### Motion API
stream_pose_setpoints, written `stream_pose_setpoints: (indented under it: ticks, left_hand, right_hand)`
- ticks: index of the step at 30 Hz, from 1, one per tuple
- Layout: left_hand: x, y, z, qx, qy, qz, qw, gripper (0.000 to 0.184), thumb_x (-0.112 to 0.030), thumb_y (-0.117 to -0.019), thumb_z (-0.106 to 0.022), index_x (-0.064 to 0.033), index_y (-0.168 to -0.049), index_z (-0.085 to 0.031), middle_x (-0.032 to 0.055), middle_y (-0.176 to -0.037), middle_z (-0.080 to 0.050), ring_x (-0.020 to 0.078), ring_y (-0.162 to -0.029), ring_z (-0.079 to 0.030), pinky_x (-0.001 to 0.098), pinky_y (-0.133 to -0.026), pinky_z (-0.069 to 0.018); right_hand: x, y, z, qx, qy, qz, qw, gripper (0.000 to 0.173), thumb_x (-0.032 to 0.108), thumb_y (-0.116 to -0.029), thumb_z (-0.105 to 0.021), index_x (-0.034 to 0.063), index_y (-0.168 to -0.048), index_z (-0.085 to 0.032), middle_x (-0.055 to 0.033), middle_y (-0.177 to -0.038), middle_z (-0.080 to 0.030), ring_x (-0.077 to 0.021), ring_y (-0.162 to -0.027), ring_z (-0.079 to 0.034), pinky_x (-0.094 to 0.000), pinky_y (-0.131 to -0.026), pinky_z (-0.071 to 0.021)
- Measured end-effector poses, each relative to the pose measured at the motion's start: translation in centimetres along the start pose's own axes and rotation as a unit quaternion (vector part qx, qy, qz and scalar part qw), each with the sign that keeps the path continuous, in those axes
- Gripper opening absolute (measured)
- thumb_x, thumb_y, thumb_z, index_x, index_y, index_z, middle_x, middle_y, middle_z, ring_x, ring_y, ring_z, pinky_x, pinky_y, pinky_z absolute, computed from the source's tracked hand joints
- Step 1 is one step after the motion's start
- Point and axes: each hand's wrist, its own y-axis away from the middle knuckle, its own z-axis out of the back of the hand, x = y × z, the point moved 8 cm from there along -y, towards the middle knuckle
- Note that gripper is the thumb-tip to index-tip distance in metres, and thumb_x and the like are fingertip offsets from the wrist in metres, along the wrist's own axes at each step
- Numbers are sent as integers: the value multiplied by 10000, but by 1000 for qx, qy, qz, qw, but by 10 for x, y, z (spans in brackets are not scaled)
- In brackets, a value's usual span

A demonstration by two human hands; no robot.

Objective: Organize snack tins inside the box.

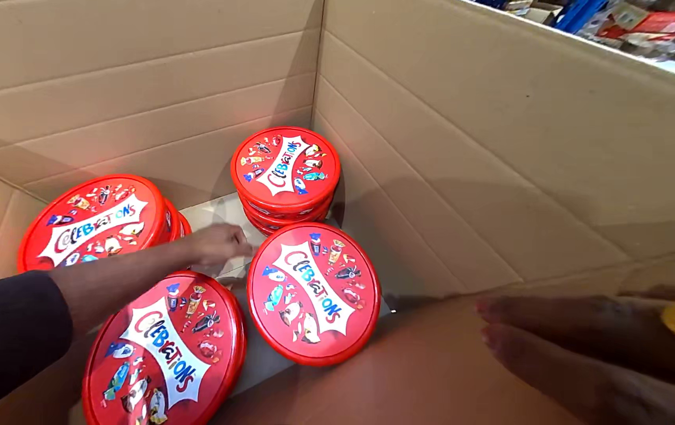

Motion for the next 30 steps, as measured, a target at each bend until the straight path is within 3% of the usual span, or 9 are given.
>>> stream_pose_setpoints:
  ticks: [3, 6, 10, 13, 18, 21, 25, 27, 30]
  left_hand:
    - [-7, 1, -42, 102, -76, -6, 992, 533, -502, -1040, -539, 2, -1131, -685, 169, -1004, -712, 276, -937, -699, 510, -906, -543]
    - [-12, 3, -36, 97, -87, -16, 991, 615, -520, -1082, -403, 29, -1097, -680, 197, -983, -692, 310, -932, -675, 540, -900, -517]
    - [-18, 16, 64, -50, -214, -117, 968, 319, -326, -1038, -602, -34, -1092, -719, 146, -927, -716, 308, -885, -699, 587, -853, -551]
    - [17, 24, 160, -153, -278, -55, 947, 317, -309, -1044, -598, -31, -1167, -688, 190, -1054, -708, 372, -1015, -683, 644, -922, -507]
    - [101, 35, 205, -127, -290, 20, 948, 447, -420, -1066, -501, -53, -1246, -684, 204, -1237, -674, 373, -1211, -622, 617, -1061, -438]
    - [106, 35, 205, -113, -261, -3, 959, 381, -350, -978, -693, -44, -1205, -682, 176, -1111, -699, 328, -1039, -683, 570, -956, -524]
    - [85, 46, 220, -174, -253, -37, 951, 256, -268, -894, -803, -53, -916, -666, 100, -828, -650, 251, -746, -652, 501, -690, -550]
    - [63, 63, 220, -194, -263, -8, 945, 278, -261, -892, -805, -44, -835, -640, 92, -744, -618, 247, -708, -621, 493, -676, -514]
    - [45, 89, 224, -213, -263, 27, 941, 282, -244, -944, -742, -21, -812, -629, 108, -711, -591, 267, -705, -600, 507, -696, -488]
  right_hand:
    - [0, 1, 1, 1, -7, 14, 1000, 194, 50, -1034, -498, -8, -1060, -682, -176, -907, -696, -257, -774, -665, -317, -635, -521]
    - [-3, 5, 0, 13, -48, -12, 999, 230, 68, -1038, -474, -12, -1084, -684, -198, -896, -684, -287, -768, -659, -354, -610, -505]
    - [-10, 3, 2, -3, -103, -99, 990, 228, 77, -1023, -532, -10, -1037, -741, -174, -875, -706, -201, -760, -661, -274, -605, -505]
    - [-7, 3, 2, 9, -84, -63, 994, 207, 45, -1010, -526, -27, -1054, -715, -225, -981, -706, -269, -869, -686, -316, -699, -545]
    - [-12, 7, -1, 19, -70, -46, 996, 205, 79, -1041, -506, 23, -1131, -681, -260, -965, -700, -380, -877, -705, -444, -701, -561]
    - [-13, 8, -2, 24, -84, -54, 995, 213, 74, -1040, -514, 10, -1137, -692, -270, -978, -700, -382, -875, -695, -445, -711, -555]
    - [-12, 5, 0, 40, -73, -36, 996, 215, 69, -1046, -492, -7, -1125, -677, -279, -981, -701, -398, -884, -704, -459, -718, -563]
    - [-9, 1, 0, 90, -58, -17, 994, 231, 64, -1040, -501, -54, -1142, -672, -287, -1000, -699, -385, -878, -698, -431, -722, -567]
    - [-10, 4, 0, 31, -69, -30, 997, 203, 80, -1049, -504, -2, -1113, -678, -270, -961, -698, -381, -863, -698, -443, -720, -552]
